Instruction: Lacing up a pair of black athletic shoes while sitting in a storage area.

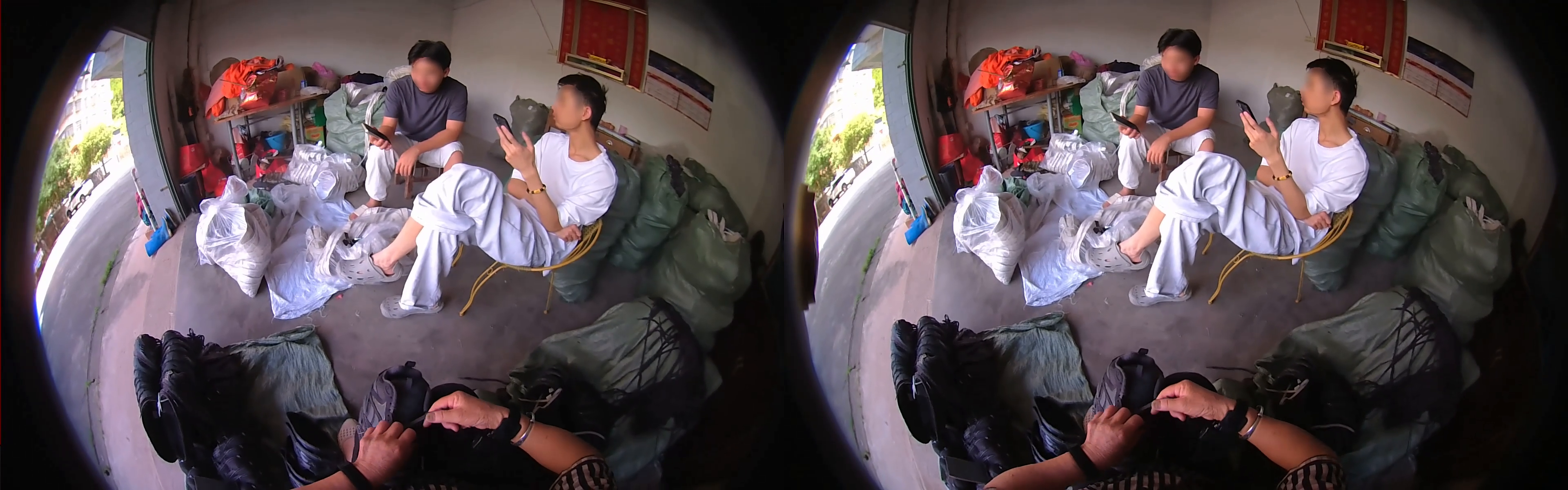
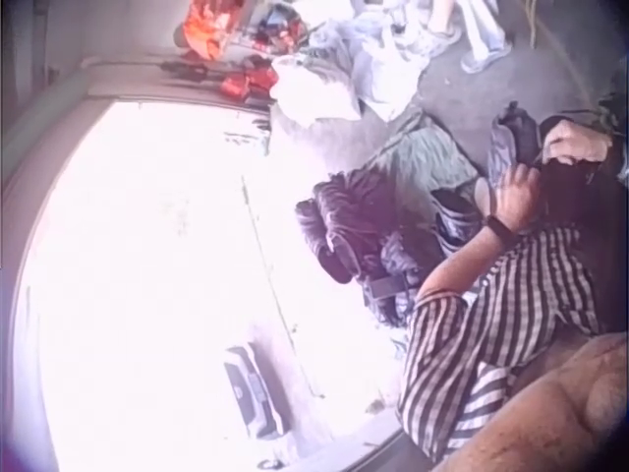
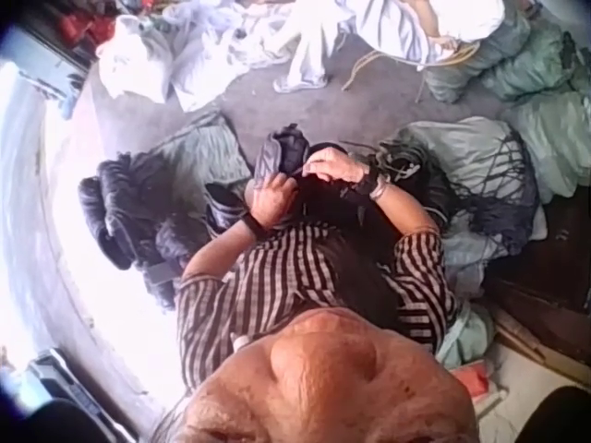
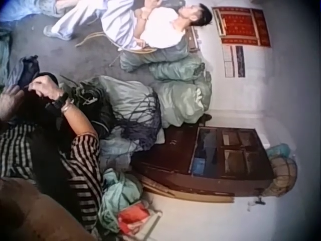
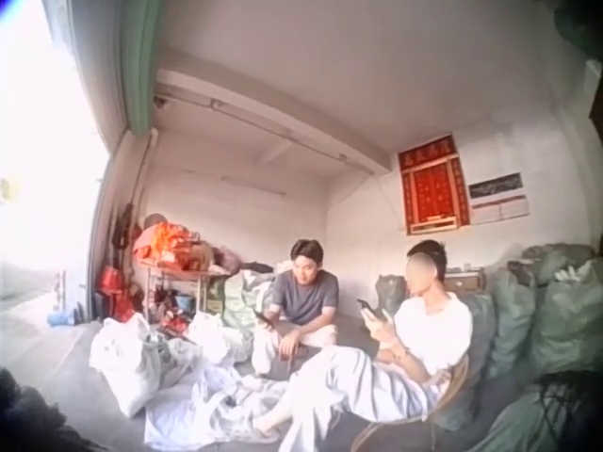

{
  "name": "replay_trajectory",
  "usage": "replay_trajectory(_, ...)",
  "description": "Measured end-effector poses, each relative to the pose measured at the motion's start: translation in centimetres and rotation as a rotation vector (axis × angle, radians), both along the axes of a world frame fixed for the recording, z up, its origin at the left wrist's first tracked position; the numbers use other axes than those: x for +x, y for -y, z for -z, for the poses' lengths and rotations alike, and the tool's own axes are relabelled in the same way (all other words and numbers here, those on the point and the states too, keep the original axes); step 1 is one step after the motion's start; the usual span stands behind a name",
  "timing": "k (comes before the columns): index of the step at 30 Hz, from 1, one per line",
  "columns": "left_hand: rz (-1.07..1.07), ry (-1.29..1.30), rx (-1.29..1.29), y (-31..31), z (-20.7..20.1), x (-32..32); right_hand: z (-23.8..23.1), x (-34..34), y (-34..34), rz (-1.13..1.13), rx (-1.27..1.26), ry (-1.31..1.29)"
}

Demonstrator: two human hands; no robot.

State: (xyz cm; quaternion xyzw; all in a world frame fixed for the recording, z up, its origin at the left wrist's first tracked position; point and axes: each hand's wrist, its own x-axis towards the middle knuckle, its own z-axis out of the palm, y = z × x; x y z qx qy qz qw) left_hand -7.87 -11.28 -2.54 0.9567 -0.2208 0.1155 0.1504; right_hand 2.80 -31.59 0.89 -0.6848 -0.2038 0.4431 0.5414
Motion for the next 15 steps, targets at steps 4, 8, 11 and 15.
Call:
replay_trajectory(4, -0.021, 0.045, -0.002, 0.0, -0.2, -0.6, 1.9, 0.7, -0.3, 0.032, 0.029, -0.324)
replay_trajectory(8, -0.021, 0.047, 0.032, -0.1, -0.2, -1.6, 0.4, 4.0, -0.5, 0.481, 0.319, -0.42)
replay_trajectory(11, -0.046, 0.05, 0.029, -0.1, -0.4, -1.8, -1.4, 6.5, 0.6, 0.586, 0.598, -0.479)
replay_trajectory(15, -0.02, -0.01, -0.08, 0.1, 0.5, -0.9, -3.0, 6.2, -0.7, 0.623, 0.343, -0.47)
